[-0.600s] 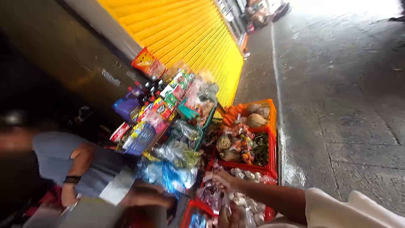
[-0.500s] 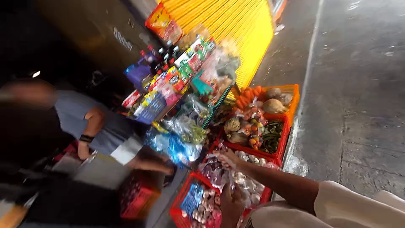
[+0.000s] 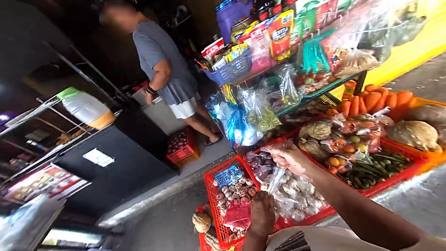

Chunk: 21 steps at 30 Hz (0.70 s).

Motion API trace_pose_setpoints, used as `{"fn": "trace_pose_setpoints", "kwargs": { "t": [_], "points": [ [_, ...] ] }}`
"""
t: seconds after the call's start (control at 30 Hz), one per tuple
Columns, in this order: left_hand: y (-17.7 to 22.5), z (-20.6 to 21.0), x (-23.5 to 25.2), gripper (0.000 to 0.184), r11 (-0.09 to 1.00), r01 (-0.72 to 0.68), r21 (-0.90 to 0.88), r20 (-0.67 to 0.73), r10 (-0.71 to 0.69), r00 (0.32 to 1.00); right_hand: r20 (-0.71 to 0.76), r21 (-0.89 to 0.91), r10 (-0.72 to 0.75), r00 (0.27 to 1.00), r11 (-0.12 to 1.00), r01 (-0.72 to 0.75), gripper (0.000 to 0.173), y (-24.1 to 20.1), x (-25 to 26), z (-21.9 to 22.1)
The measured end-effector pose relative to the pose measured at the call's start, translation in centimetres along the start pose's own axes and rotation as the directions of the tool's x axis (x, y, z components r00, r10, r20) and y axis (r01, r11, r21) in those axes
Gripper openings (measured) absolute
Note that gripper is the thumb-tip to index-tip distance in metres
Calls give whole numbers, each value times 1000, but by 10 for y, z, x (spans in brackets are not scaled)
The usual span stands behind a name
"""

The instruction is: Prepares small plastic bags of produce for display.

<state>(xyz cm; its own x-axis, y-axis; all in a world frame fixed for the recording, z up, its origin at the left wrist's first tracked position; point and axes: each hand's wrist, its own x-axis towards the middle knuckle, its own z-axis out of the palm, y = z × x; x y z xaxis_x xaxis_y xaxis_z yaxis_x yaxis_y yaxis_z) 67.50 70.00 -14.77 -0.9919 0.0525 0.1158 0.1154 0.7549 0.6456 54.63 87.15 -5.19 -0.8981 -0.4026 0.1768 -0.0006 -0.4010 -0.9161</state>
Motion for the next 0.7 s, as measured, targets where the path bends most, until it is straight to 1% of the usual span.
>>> {"fn": "trace_pose_setpoints", "kwargs": {
  "t": [0.07,0.1,0.13,0.17,0.2,0.23,0.27,0.3,0.33,0.37,0.4,0.43,0.47,0.5,0.53,0.57,0.6,0.63,0.67,0.7],
  "points": [
    [-5,1,-8,34,995,103,14,24,-103,994,18,-143,-107,994,984,109,25,-20,2,-3],
    [-6,1,-11,35,991,131,25,33,-131,991,61,-213,-144,988,965,154,21,-28,2,-1],
    [-6,1,-11,35,990,137,44,37,-139,990,124,-301,-154,980,936,185,21,-33,1,4],
    [-3,0,-12,35,988,134,72,40,-137,990,216,-392,-112,970,900,191,24,-34,-5,14],
    [0,1,-14,35,987,119,109,36,-124,992,329,-484,-13,944,856,180,28,-29,-11,26],
    [4,2,-15,35,984,91,153,20,-96,995,444,-590,116,888,784,193,29,-19,-14,37],
    [8,4,-17,32,980,46,192,-26,-42,999,529,-702,265,806,670,241,31,-6,-14,46],
    [8,8,-18,26,972,-11,236,-103,36,994,550,-797,425,719,526,298,40,9,-12,51],
    [4,15,-20,19,959,-80,271,-193,136,972,510,-858,574,641,399,325,55,22,-11,52],
    [-1,20,-23,16,953,-114,279,-232,182,955,454,-891,682,573,327,316,66,35,-10,47],
    [-3,22,-26,17,959,-84,270,-202,142,969,431,-902,731,529,332,276,68,45,-10,38],
    [-2,20,-28,21,966,-23,258,-137,60,989,453,-891,735,504,387,236,64,50,-9,29],
    [-2,17,-28,23,966,30,256,-94,-6,996,497,-863,719,487,470,187,60,51,-9,20],
    [-3,14,-27,24,967,67,246,-83,-48,995,541,-816,690,481,569,102,56,49,-10,12],
    [-4,14,-27,25,970,96,223,-88,-78,993,577,-736,639,509,677,-16,51,53,-15,4],
    [-3,14,-28,25,976,113,187,-95,-97,991,581,-625,587,564,766,-153,47,60,-24,-3],
    [-2,14,-28,26,982,130,136,-85,-120,989,545,-493,550,633,821,-289,45,65,-35,-4],
    [0,13,-27,29,987,152,60,-50,-149,988,508,-370,538,673,841,-394,45,65,-42,-2],
    [-1,14,-24,30,989,150,-14,-26,-150,988,472,-300,529,705,848,-436,46,64,-47,1],
    [-2,17,-21,31,983,148,-105,5,-148,989,429,-297,506,748,861,-412,47,64,-50,2]
  ]
}}
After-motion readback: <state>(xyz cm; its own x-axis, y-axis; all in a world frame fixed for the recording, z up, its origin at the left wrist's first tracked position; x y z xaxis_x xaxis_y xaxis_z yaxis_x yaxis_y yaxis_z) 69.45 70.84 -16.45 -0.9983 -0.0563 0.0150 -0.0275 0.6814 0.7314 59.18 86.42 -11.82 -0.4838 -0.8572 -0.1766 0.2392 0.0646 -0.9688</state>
